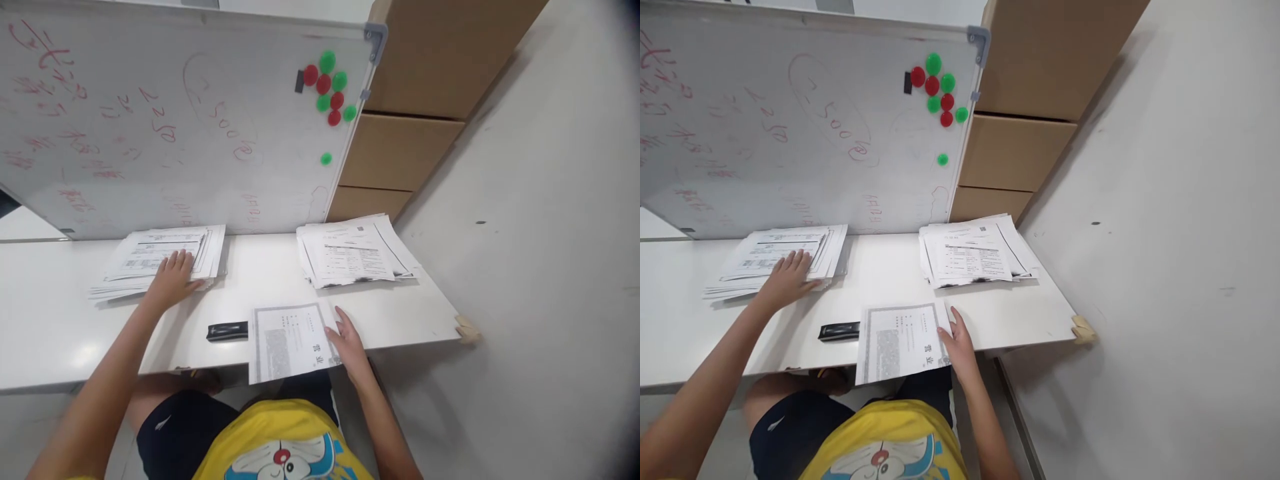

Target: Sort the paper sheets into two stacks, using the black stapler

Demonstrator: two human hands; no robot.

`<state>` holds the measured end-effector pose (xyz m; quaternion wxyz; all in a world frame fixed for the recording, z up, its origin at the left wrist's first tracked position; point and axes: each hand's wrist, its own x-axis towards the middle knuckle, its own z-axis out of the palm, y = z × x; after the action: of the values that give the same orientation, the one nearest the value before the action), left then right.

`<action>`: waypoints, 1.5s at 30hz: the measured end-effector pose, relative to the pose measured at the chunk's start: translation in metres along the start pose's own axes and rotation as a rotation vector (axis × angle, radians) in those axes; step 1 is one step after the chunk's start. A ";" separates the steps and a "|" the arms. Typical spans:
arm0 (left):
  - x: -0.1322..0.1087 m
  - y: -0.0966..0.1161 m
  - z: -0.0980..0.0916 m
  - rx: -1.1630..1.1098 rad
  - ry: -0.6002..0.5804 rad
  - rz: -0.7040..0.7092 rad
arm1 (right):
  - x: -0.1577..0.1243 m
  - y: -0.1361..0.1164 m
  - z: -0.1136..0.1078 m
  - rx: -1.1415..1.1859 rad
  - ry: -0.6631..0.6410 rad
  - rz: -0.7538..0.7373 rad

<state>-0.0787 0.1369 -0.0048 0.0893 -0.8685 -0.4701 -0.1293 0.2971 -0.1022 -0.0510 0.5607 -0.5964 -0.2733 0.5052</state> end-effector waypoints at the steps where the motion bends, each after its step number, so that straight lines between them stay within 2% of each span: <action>1: -0.001 -0.007 0.003 -0.009 0.003 -0.012 | -0.001 -0.001 -0.004 -0.015 0.009 0.010; 3: -0.006 -0.010 0.006 -0.034 0.008 0.018 | -0.003 -0.002 -0.008 -0.022 0.018 0.009; 5: -0.012 -0.003 0.004 -0.038 0.032 0.047 | -0.005 -0.002 -0.007 -0.016 0.035 0.000; 7: -0.018 0.013 -0.002 -0.031 0.080 0.089 | -0.005 -0.001 -0.003 -0.006 0.058 -0.005; 9: -0.024 0.043 -0.011 -0.031 0.177 0.146 | -0.005 0.002 0.003 0.001 0.094 -0.030; 11: -0.033 0.091 -0.017 -0.049 0.316 0.219 | -0.005 0.007 0.010 0.005 0.133 -0.075; 13: -0.045 0.156 -0.017 -0.097 0.419 0.311 | -0.005 0.013 0.016 0.018 0.163 -0.120; 15: -0.057 0.226 -0.008 -0.167 0.351 0.402 | -0.004 0.018 0.021 0.037 0.161 -0.137; 17: -0.066 0.284 0.005 -0.240 0.260 0.428 | -0.003 0.020 0.023 0.046 0.142 -0.120; 18: -0.069 0.304 0.011 -0.286 0.209 0.419 | -0.002 0.020 0.022 0.046 0.122 -0.106; 20: -0.072 0.324 0.016 -0.408 0.074 0.443 | -0.001 0.017 0.019 0.033 0.073 -0.098; 23: -0.076 0.314 0.007 -0.639 -0.098 0.622 | -0.004 0.008 0.005 -0.037 0.022 -0.160; 24: -0.077 0.305 0.003 -0.710 -0.104 0.692 | -0.006 0.005 -0.001 -0.068 0.030 -0.191; 25: -0.077 0.295 -0.001 -0.761 -0.061 0.723 | -0.008 0.003 -0.007 -0.091 0.053 -0.226; 26: -0.076 0.287 -0.005 -0.793 0.037 0.686 | -0.010 0.001 -0.014 -0.101 0.088 -0.268; 27: -0.074 0.280 -0.007 -0.813 0.173 0.561 | -0.011 0.000 -0.020 -0.098 0.130 -0.317; 29: -0.064 0.270 -0.009 -0.851 0.425 0.121 | -0.012 0.002 -0.030 -0.064 0.215 -0.425; 30: -0.058 0.268 -0.009 -0.899 0.488 -0.089 | -0.011 0.005 -0.033 -0.040 0.245 -0.472; 31: -0.050 0.266 -0.010 -0.977 0.498 -0.232 | -0.009 0.008 -0.034 -0.019 0.264 -0.506; 32: -0.043 0.265 -0.010 -1.076 0.465 -0.297 | -0.007 0.010 -0.035 -0.004 0.275 -0.524; 35: -0.029 0.261 -0.012 -1.292 0.337 -0.220 | -0.004 0.011 -0.034 0.010 0.262 -0.533; 40: -0.034 0.253 -0.004 -1.315 0.378 -0.148 | -0.010 -0.011 -0.047 -0.021 0.281 -0.613; 45: -0.046 0.261 0.018 -1.329 0.335 -0.231 | -0.001 -0.012 -0.055 -0.131 0.221 -0.522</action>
<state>0.1186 -0.0359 -0.0447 -0.4042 -0.6518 -0.3608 -0.5307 0.3497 -0.1224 -0.0468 0.6585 -0.5921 -0.3869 0.2570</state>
